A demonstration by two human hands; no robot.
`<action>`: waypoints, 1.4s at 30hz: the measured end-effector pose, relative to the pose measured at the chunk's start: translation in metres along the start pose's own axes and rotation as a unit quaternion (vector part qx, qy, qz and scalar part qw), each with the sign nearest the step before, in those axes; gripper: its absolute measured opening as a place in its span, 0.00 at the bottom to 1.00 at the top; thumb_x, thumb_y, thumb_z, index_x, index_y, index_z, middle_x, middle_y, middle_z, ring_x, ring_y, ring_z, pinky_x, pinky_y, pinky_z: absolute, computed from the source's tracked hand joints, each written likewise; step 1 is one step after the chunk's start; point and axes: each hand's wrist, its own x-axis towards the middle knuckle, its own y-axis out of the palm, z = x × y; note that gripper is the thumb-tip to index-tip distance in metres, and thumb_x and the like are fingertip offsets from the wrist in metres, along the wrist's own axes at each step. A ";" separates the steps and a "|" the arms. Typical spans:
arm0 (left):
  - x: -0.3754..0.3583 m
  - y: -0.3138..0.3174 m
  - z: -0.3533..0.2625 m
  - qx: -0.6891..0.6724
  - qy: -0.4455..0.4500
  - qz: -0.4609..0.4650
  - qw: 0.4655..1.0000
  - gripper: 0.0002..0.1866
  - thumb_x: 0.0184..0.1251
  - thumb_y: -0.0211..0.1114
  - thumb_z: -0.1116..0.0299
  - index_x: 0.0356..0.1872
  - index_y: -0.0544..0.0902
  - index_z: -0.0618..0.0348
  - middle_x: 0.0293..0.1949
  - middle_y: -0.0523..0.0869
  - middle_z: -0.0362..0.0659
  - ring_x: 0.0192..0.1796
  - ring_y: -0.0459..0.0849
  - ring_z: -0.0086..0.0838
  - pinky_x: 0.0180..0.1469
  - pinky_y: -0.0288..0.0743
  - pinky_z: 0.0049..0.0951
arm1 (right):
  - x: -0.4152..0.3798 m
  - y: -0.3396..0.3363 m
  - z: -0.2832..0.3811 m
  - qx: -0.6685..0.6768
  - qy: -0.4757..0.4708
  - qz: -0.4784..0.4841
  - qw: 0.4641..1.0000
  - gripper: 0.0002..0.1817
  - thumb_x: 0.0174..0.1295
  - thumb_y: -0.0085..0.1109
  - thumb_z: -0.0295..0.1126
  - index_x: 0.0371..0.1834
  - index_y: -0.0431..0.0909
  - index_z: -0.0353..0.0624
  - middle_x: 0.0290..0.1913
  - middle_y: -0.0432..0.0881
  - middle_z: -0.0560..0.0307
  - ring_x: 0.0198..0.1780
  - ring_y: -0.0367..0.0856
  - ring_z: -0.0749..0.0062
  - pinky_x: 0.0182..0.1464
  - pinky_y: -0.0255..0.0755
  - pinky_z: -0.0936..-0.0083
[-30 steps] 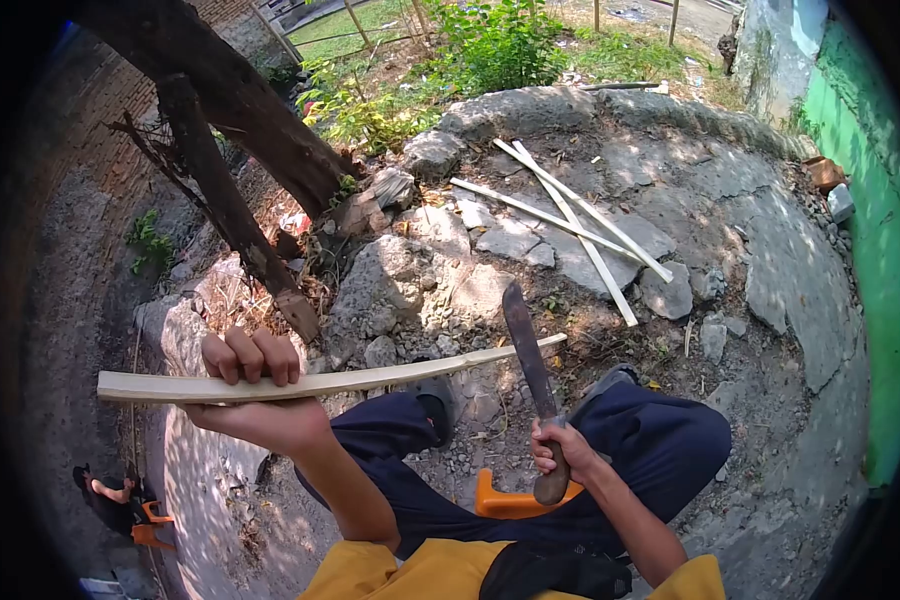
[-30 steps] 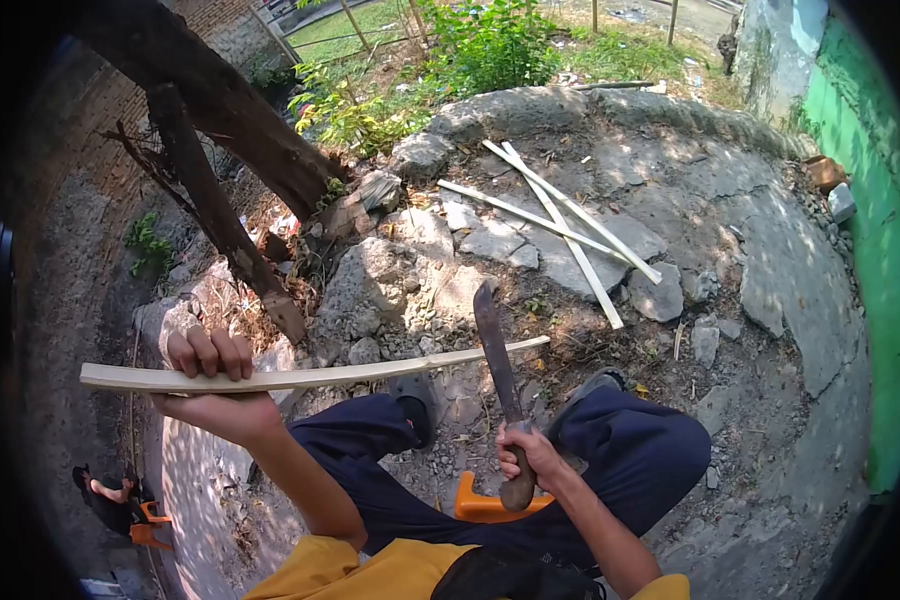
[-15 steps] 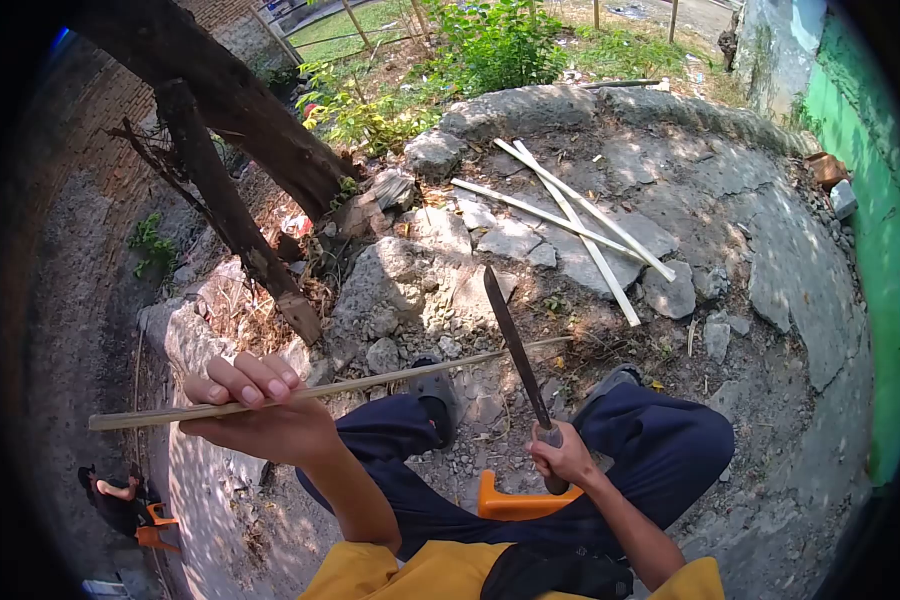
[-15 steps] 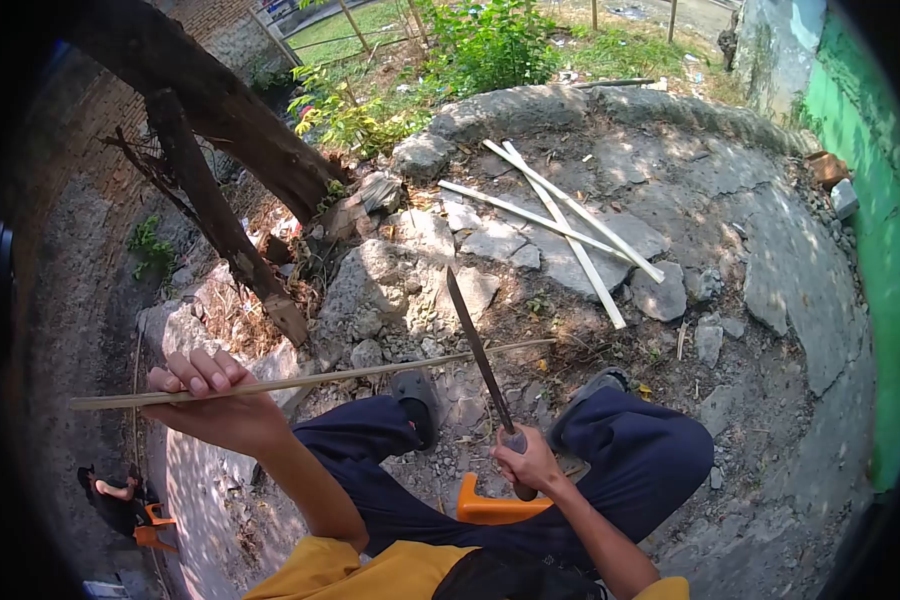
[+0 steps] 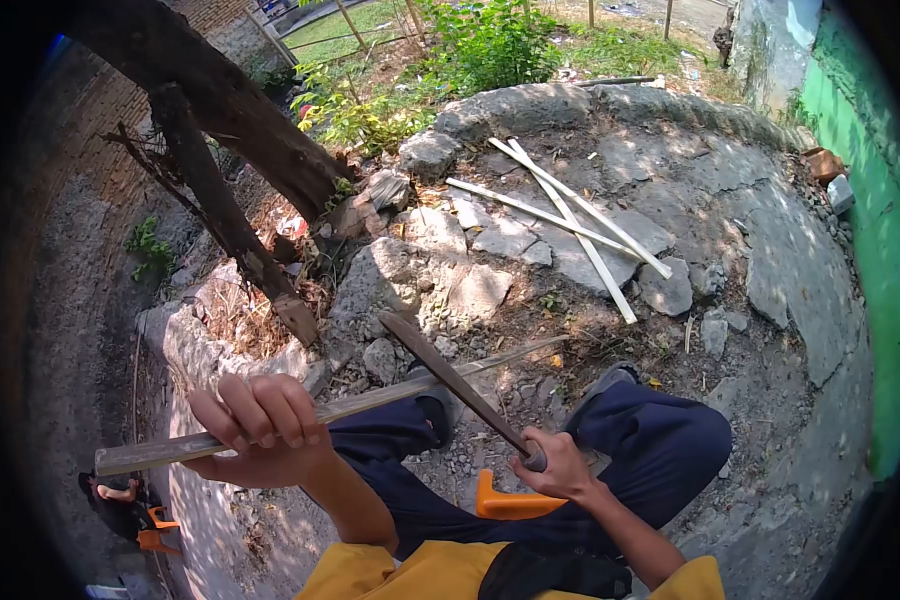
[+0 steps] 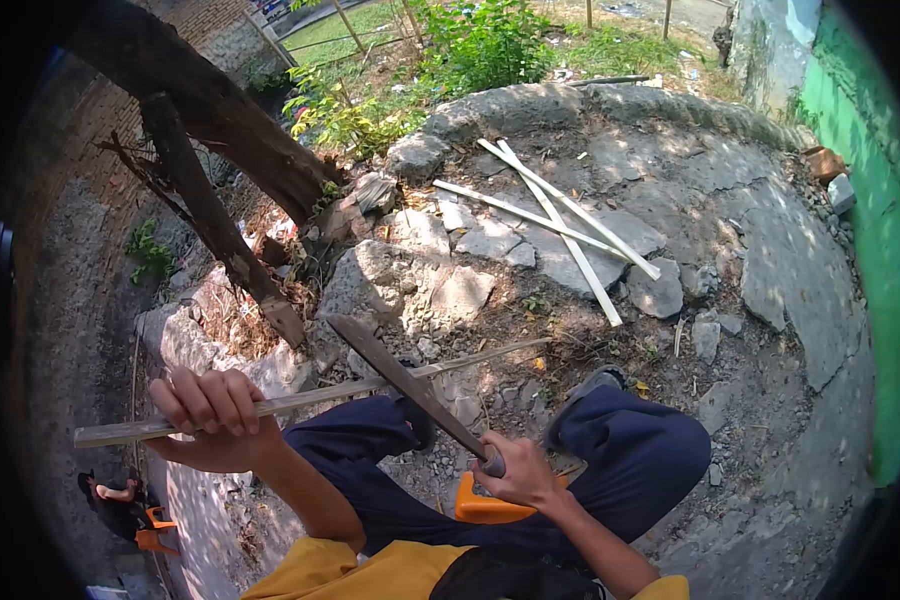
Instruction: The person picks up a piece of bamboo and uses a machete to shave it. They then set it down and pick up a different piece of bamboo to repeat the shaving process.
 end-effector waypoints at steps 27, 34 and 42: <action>-0.014 0.010 -0.013 0.039 -0.124 0.051 0.990 0.28 0.61 0.72 0.39 0.36 0.66 0.46 0.27 0.67 0.32 0.33 0.66 0.23 0.35 0.67 0.26 | -0.004 0.018 -0.016 0.154 0.147 0.023 0.977 0.18 0.60 0.66 0.37 0.44 0.78 0.33 0.31 0.83 0.52 0.30 0.78 0.75 0.37 0.73 0.71; -0.013 0.003 0.012 0.148 0.067 0.054 0.985 0.27 0.62 0.73 0.45 0.28 0.64 0.48 0.19 0.65 0.33 0.18 0.64 0.18 0.16 0.63 0.18 | -0.010 0.017 0.009 0.123 0.075 0.010 0.989 0.15 0.59 0.66 0.36 0.38 0.76 0.35 0.22 0.78 0.56 0.24 0.76 0.75 0.32 0.71 0.69; -0.025 0.028 0.008 0.159 0.068 -0.093 0.980 0.22 0.74 0.56 0.57 0.19 0.59 0.46 0.09 0.62 0.32 0.09 0.59 0.14 0.11 0.53 0.15 | -0.014 0.012 0.014 0.089 0.157 0.036 0.983 0.13 0.58 0.66 0.34 0.37 0.78 0.35 0.19 0.77 0.52 0.22 0.76 0.66 0.31 0.71 0.65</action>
